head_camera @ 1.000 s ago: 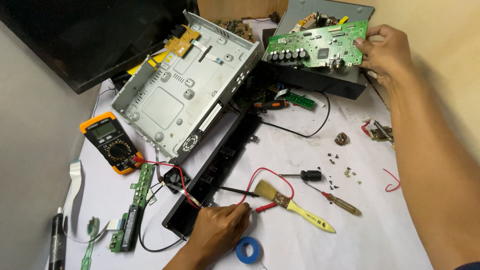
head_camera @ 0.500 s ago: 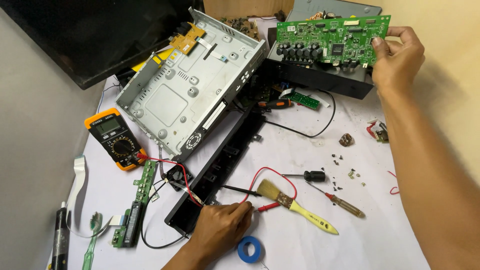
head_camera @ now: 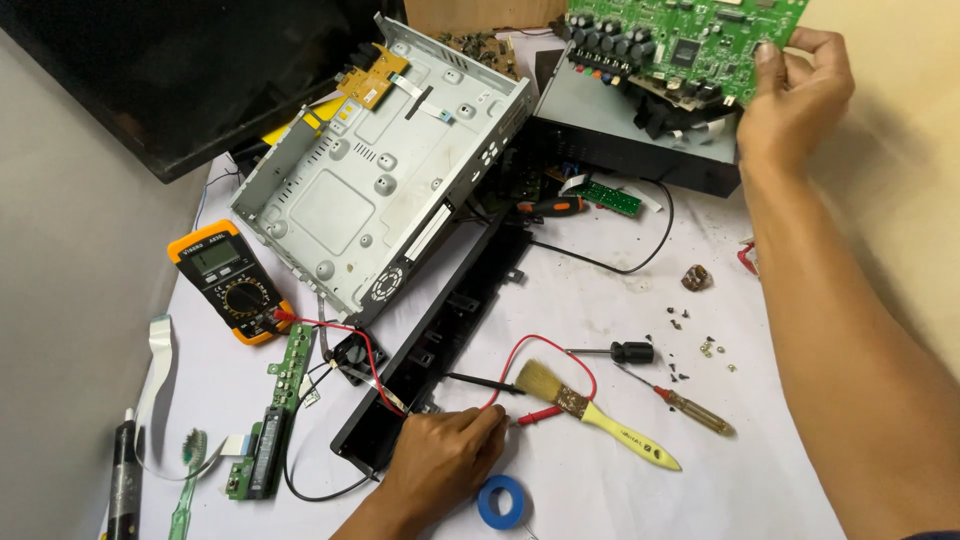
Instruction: Cleaning a circuit board with a brush and soldering components on it using a soldering iron.
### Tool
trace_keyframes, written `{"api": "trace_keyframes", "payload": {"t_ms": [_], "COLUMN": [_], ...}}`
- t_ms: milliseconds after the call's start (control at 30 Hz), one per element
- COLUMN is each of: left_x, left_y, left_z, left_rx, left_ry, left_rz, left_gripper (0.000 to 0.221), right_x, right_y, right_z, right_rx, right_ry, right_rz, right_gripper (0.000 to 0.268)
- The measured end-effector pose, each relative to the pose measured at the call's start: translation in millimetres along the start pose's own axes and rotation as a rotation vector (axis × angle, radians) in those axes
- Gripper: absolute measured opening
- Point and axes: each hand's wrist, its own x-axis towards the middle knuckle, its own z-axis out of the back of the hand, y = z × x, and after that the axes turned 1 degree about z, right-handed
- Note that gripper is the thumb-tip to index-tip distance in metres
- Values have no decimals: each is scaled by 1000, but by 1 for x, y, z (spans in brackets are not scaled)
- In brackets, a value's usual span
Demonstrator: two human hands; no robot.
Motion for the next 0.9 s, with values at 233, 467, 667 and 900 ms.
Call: {"api": "trace_keyframes", "payload": {"t_ms": [233, 467, 667, 900], "left_x": [9, 34, 5, 4], "left_y": [-7, -18, 4, -6], "left_z": [13, 48, 10, 2], "left_rx": [-140, -983, -1774, -1772], "left_ry": [-48, -135, -151, -157], "left_rz": [77, 568, 720, 1049], "left_gripper": [10, 59, 72, 56], "right_x": [-17, -107, -170, -189], "right_y": [70, 90, 112, 136], "right_z": [60, 130, 152, 142], "right_rx": [105, 292, 323, 333], "right_ry": [93, 342, 484, 532], "right_rz": [-404, -648, -931, -1112], "right_gripper": [15, 18, 25, 27]}}
